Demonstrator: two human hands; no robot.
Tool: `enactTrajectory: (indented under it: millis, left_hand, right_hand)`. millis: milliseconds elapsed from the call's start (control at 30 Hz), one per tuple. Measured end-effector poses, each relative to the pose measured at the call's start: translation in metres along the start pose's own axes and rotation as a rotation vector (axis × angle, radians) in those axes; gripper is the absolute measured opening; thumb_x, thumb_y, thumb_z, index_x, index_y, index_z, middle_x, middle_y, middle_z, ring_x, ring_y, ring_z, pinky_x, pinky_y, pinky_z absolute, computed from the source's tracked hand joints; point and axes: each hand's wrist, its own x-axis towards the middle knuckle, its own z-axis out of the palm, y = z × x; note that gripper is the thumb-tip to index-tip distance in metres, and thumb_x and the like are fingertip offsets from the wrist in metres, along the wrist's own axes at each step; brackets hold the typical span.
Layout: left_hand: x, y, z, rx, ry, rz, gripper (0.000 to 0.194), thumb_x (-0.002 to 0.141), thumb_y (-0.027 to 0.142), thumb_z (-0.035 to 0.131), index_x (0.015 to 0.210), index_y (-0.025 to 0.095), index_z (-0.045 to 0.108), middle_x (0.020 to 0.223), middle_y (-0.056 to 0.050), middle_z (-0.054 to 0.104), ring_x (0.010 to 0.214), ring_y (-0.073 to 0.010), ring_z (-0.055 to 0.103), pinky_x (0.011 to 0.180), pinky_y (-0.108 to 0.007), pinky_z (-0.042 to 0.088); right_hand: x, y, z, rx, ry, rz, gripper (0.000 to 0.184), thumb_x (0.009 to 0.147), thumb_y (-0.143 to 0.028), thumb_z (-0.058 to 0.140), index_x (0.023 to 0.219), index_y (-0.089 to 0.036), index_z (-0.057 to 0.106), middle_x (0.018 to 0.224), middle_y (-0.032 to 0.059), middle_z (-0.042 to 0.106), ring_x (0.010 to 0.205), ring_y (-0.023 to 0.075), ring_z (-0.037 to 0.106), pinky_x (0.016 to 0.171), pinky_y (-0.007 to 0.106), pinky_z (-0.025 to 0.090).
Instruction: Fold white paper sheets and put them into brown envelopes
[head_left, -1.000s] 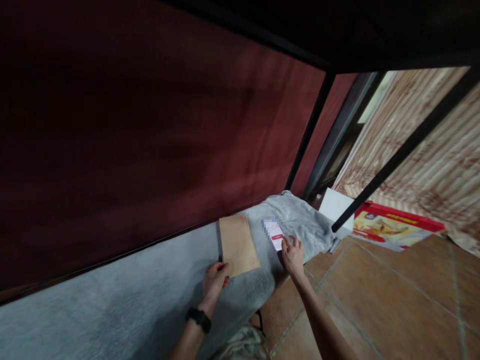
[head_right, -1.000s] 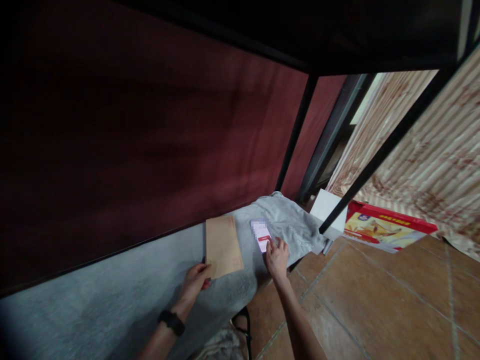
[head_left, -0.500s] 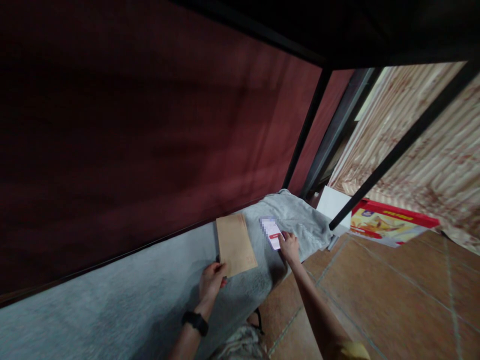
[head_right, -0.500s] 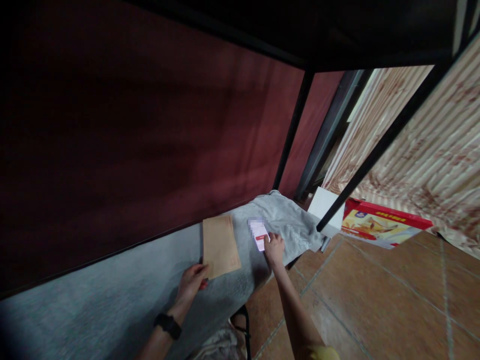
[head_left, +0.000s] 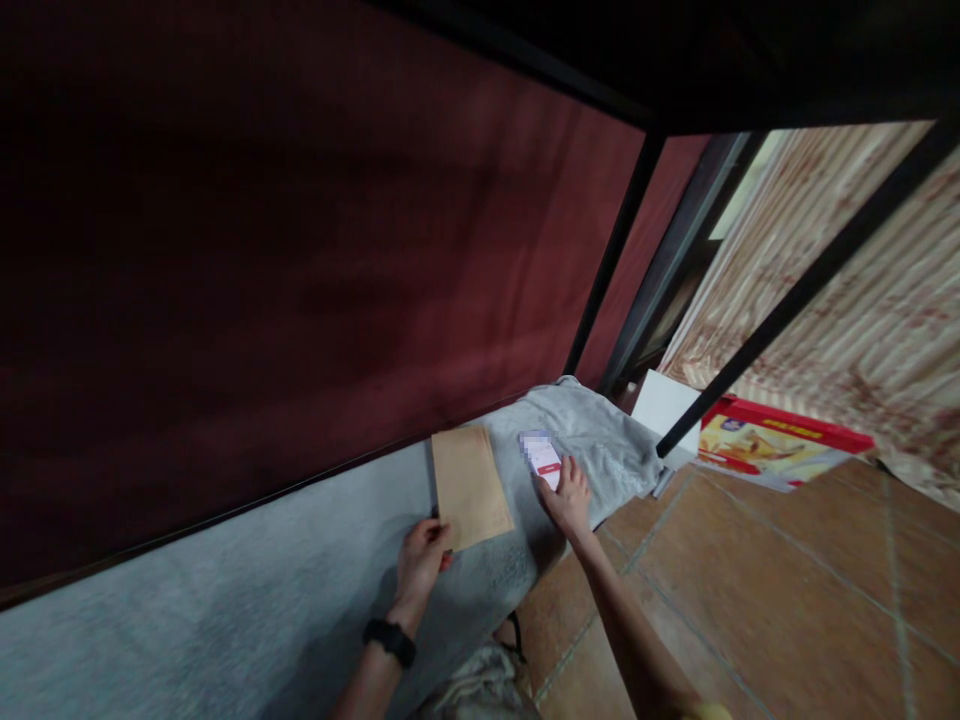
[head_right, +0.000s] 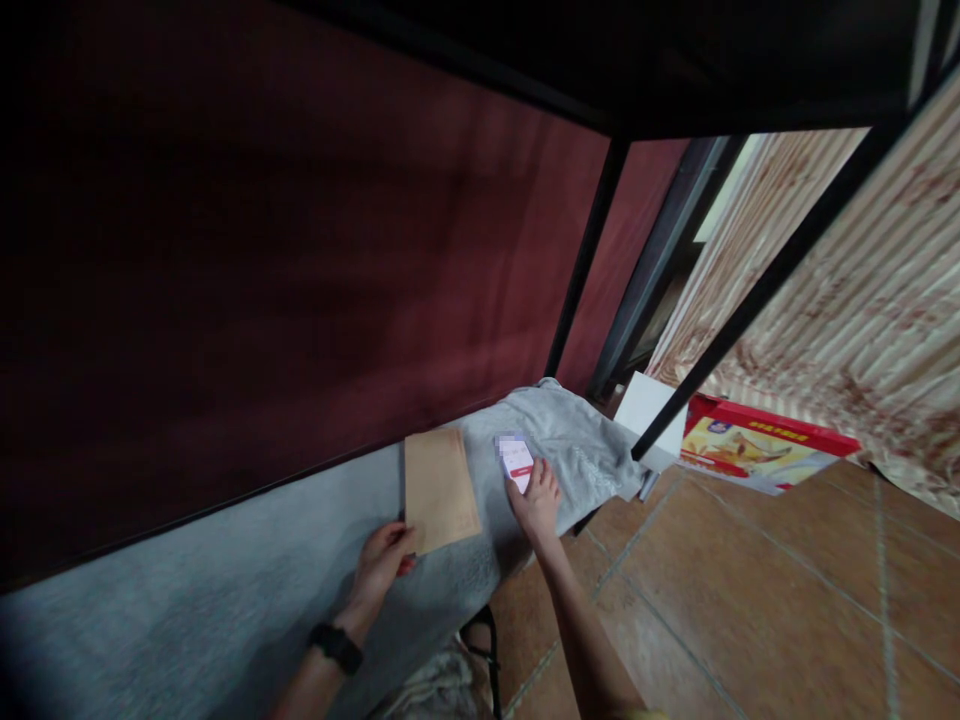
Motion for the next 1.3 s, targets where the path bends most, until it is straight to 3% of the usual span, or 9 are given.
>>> enactTrajectory:
  millis: [133, 333, 567, 767, 933, 1000, 1100, 1167, 1300]
  left_hand:
    - [-0.006, 0.002, -0.010, 0.028, 0.027, 0.038, 0.033, 0.066, 0.052, 0.070, 0.073, 0.021, 0.061, 0.060, 0.001, 0.062, 0.050, -0.0158, 0.058, 0.047, -0.026, 0.042]
    - [-0.019, -0.003, -0.016, 0.060, 0.034, 0.081, 0.029, 0.068, 0.051, 0.068, 0.069, 0.022, 0.061, 0.053, 0.003, 0.055, 0.052, -0.0167, 0.055, 0.050, -0.027, 0.038]
    - [-0.033, -0.014, 0.002, 0.022, 0.025, 0.105, 0.017, 0.076, 0.039, 0.062, 0.079, 0.022, 0.059, 0.058, 0.004, 0.056, 0.045, -0.0134, 0.049, 0.049, -0.025, 0.037]
    - [-0.049, -0.009, 0.000, 0.050, 0.092, 0.198, 0.008, 0.076, 0.021, 0.059, 0.069, 0.024, 0.054, 0.068, 0.000, 0.060, 0.070, -0.0182, 0.060, 0.067, -0.027, 0.043]
    - [-0.057, -0.007, -0.010, 0.016, 0.046, 0.251, 0.009, 0.079, 0.025, 0.057, 0.071, 0.024, 0.052, 0.065, 0.003, 0.055, 0.067, -0.0164, 0.057, 0.067, -0.026, 0.042]
    - [-0.058, -0.009, -0.019, -0.064, -0.014, 0.238, 0.013, 0.081, 0.033, 0.057, 0.073, 0.025, 0.050, 0.058, 0.006, 0.050, 0.055, -0.0141, 0.052, 0.058, -0.025, 0.040]
    - [-0.063, -0.010, -0.041, -0.217, -0.043, 0.236, 0.025, 0.081, 0.047, 0.060, 0.076, 0.024, 0.050, 0.057, 0.006, 0.051, 0.051, -0.0131, 0.049, 0.053, -0.025, 0.040]
    - [-0.070, -0.008, -0.058, -0.299, 0.013, 0.231, 0.032, 0.079, 0.053, 0.066, 0.084, 0.023, 0.055, 0.071, 0.001, 0.062, 0.063, -0.0153, 0.059, 0.060, -0.026, 0.047]
    - [-0.093, -0.007, -0.081, -0.512, 0.145, 0.067, 0.066, 0.073, 0.057, 0.075, 0.127, 0.026, 0.052, 0.129, -0.011, 0.064, 0.116, -0.0266, 0.064, 0.081, -0.032, 0.057]
  right_hand:
    - [-0.032, -0.020, 0.010, 0.284, 0.065, -0.243, 0.050, 0.097, -0.043, 0.043, 0.137, -0.016, 0.054, 0.140, 0.0167, 0.055, 0.130, 0.0283, 0.050, 0.108, 0.046, 0.042]
    - [-0.086, -0.051, 0.033, 0.419, -0.117, -0.255, 0.036, 0.094, -0.040, 0.051, 0.123, -0.022, 0.064, 0.116, 0.0099, 0.064, 0.109, 0.0247, 0.062, 0.096, 0.039, 0.052]
    - [-0.086, -0.055, 0.024, 0.412, -0.064, -0.217, 0.035, 0.084, -0.040, 0.059, 0.112, -0.019, 0.060, 0.107, 0.0128, 0.062, 0.104, 0.0312, 0.061, 0.093, 0.048, 0.051]
    - [-0.095, -0.063, 0.021, 0.557, -0.186, -0.135, 0.047, 0.083, -0.046, 0.055, 0.123, -0.021, 0.059, 0.096, 0.0075, 0.063, 0.084, 0.0268, 0.066, 0.083, 0.041, 0.055]
    - [-0.100, -0.073, -0.001, 0.664, -0.133, -0.126, 0.051, 0.081, -0.050, 0.058, 0.122, -0.021, 0.062, 0.112, 0.0126, 0.066, 0.100, 0.0290, 0.065, 0.092, 0.043, 0.054]
    - [-0.101, -0.079, -0.016, 0.797, -0.236, -0.120, 0.050, 0.083, -0.056, 0.058, 0.118, -0.021, 0.065, 0.113, 0.0124, 0.068, 0.104, 0.0293, 0.066, 0.091, 0.043, 0.055]
    - [-0.105, -0.093, -0.035, 1.022, -0.601, -0.156, 0.046, 0.087, -0.059, 0.058, 0.110, -0.021, 0.069, 0.099, 0.0077, 0.074, 0.092, 0.0271, 0.070, 0.085, 0.042, 0.057]
    - [-0.113, -0.108, -0.042, 1.053, -0.724, -0.197, 0.042, 0.088, -0.059, 0.060, 0.102, -0.021, 0.073, 0.089, 0.0050, 0.075, 0.084, 0.0257, 0.071, 0.082, 0.041, 0.058]
    - [-0.142, -0.148, -0.041, 0.869, -0.513, -0.409, 0.033, 0.097, -0.045, 0.051, 0.105, -0.024, 0.076, 0.101, 0.0062, 0.075, 0.094, 0.0248, 0.070, 0.087, 0.039, 0.057]
